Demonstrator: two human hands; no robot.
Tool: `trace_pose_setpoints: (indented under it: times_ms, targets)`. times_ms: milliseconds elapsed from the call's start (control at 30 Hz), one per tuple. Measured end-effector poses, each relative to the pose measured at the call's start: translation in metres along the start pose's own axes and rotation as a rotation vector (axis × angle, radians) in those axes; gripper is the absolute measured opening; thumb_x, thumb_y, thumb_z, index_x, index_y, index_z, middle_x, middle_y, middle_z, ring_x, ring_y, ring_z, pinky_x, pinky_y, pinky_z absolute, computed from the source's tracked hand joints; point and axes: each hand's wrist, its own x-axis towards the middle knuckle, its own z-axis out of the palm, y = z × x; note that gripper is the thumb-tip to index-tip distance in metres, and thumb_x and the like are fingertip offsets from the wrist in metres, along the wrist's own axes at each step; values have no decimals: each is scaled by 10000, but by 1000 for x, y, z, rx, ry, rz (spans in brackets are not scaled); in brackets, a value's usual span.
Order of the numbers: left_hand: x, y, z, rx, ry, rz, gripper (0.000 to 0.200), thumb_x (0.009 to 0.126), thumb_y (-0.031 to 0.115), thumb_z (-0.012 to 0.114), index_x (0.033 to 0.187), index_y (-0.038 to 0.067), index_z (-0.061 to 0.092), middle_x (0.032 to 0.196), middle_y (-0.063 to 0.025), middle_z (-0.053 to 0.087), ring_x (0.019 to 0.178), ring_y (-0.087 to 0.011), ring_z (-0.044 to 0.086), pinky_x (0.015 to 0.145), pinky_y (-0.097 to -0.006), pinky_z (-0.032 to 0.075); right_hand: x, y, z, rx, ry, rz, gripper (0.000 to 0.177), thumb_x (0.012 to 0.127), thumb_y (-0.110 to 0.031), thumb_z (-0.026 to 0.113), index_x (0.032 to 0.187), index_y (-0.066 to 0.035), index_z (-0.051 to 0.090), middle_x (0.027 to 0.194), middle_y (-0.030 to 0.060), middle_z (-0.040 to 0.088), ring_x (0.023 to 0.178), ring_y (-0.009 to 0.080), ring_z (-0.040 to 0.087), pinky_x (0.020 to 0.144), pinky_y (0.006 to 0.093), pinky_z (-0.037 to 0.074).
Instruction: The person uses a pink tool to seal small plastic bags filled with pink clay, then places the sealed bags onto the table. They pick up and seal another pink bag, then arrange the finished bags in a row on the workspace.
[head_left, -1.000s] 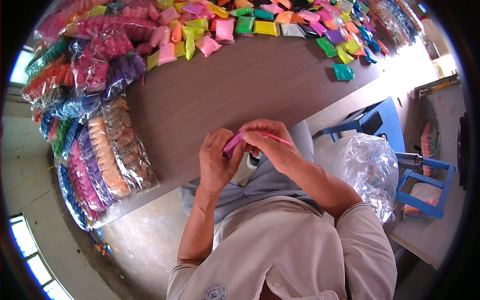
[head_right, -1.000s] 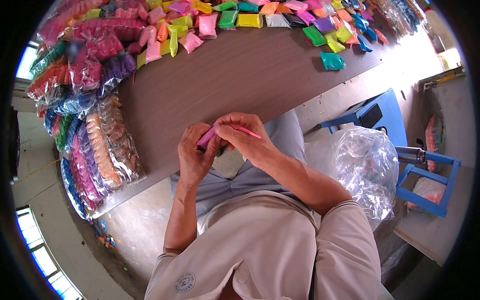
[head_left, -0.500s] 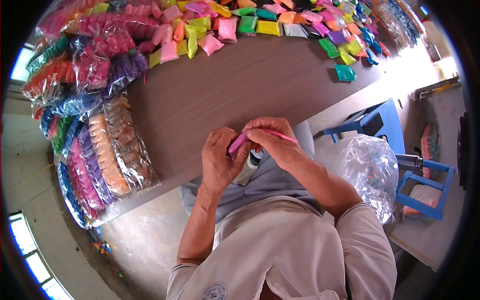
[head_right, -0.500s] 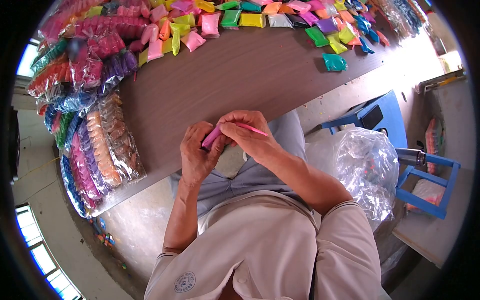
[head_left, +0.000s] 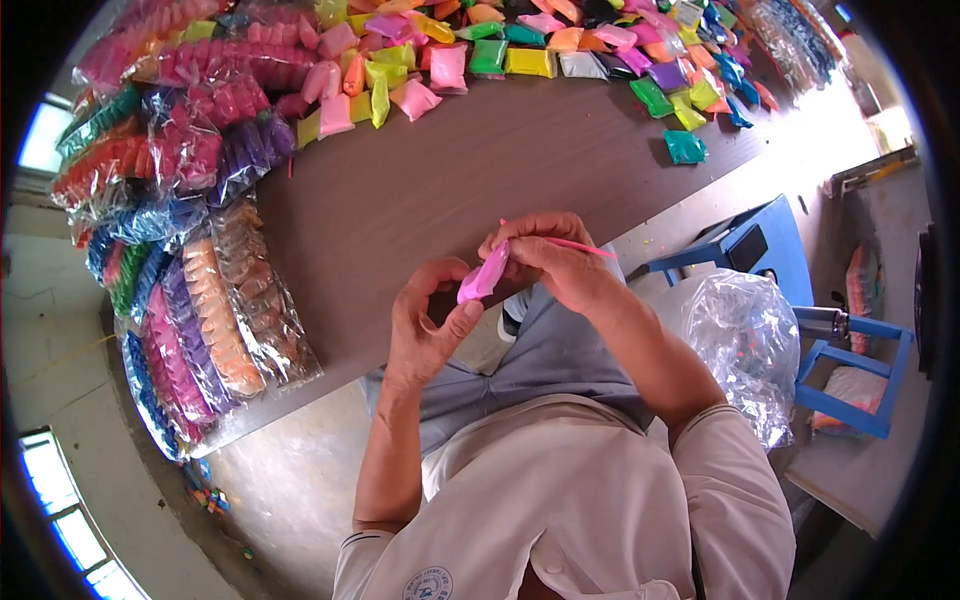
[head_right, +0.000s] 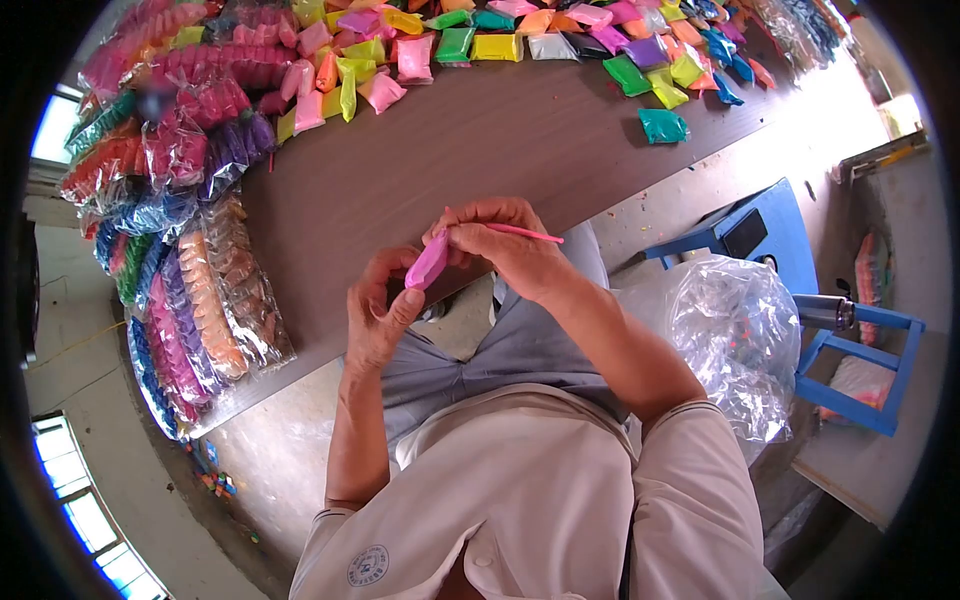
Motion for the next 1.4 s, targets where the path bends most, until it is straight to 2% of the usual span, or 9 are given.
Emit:
trace_pose_setpoints:
  times_ms: [133, 333, 500, 700, 833, 933, 1000, 1133, 1400]
  targets:
    - [3, 5, -4, -160, -29, -36, 541, 953, 483, 691, 1148, -20, 647, 1081, -59, 641, 982, -138, 571, 880, -279, 451, 11, 5, -6, 74, -55, -65, 184, 977, -109, 635, 1093, -2, 730, 1038, 102, 743, 874, 124, 670, 780, 272, 556]
    - [6, 10, -6, -62, -19, -170, 538, 1041, 484, 556, 1117, -37, 668, 927, -5, 658, 888, -97, 558, 813, -256, 454, 21, 9, 4, 72, -207, -120, 188, 980, -95, 641, 1110, 18, 718, 1083, 132, 733, 953, 166, 690, 841, 290, 564]
    - [8, 9, -7, -161, -30, -221, 416, 1015, 381, 648, 1070, -30, 684, 875, 3, 652, 806, -70, 549, 704, -233, 453, 26, 10, 12, -79, -167, -224, 205, 980, -114, 662, 1109, 37, 714, 1063, 118, 734, 977, 161, 687, 860, 283, 557]
    - [7, 1, -1, -189, 23, -172, 299, 974, 283, 730, 954, -14, 701, 785, 31, 631, 732, -43, 531, 630, -214, 439, 20, 4, 21, -253, 111, -89, 173, 961, -97, 645, 1051, 23, 729, 985, 110, 741, 855, 137, 675, 775, 275, 554]
    - [5, -4, 2, -125, 87, -153, 312, 977, 302, 723, 932, -6, 700, 742, 46, 620, 693, -42, 525, 605, -215, 433, 10, 0, 4, -65, 48, 64, 170, 941, -138, 681, 1014, 5, 739, 943, 77, 736, 802, 118, 665, 703, 259, 538]
    - [5, -2, 4, -140, 112, -163, 318, 975, 308, 725, 925, -5, 700, 731, 52, 610, 677, -42, 517, 590, -220, 427, -2, -16, 10, -352, 7, 177, 235, 931, -239, 753, 913, -6, 730, 765, 8, 663, 699, 66, 573, 602, 260, 460]
    - [6, -5, 6, -106, 122, -148, 319, 975, 310, 725, 924, -4, 700, 727, 52, 612, 675, -43, 520, 588, -223, 428, -5, -15, 5, -795, -107, 2, 265, 915, -244, 774, 842, -4, 687, 664, 6, 592, 631, 63, 515, 543, 284, 424]
    - [10, 2, 8, 41, 163, -141, 317, 976, 305, 723, 951, -9, 696, 764, 37, 641, 710, -44, 540, 610, -220, 435, -6, 12, 9, -806, 41, -154, 289, 906, -243, 786, 828, 5, 660, 603, 20, 525, 588, 69, 475, 514, 291, 402]
    - [9, 8, 3, -112, 82, -141, 299, 982, 270, 711, 1047, -21, 683, 893, -9, 697, 838, -76, 603, 766, -256, 502, -11, 11, 41, -309, 255, 50, 297, 964, -307, 733, 914, -17, 695, 771, -4, 649, 659, 64, 596, 563, 240, 492]
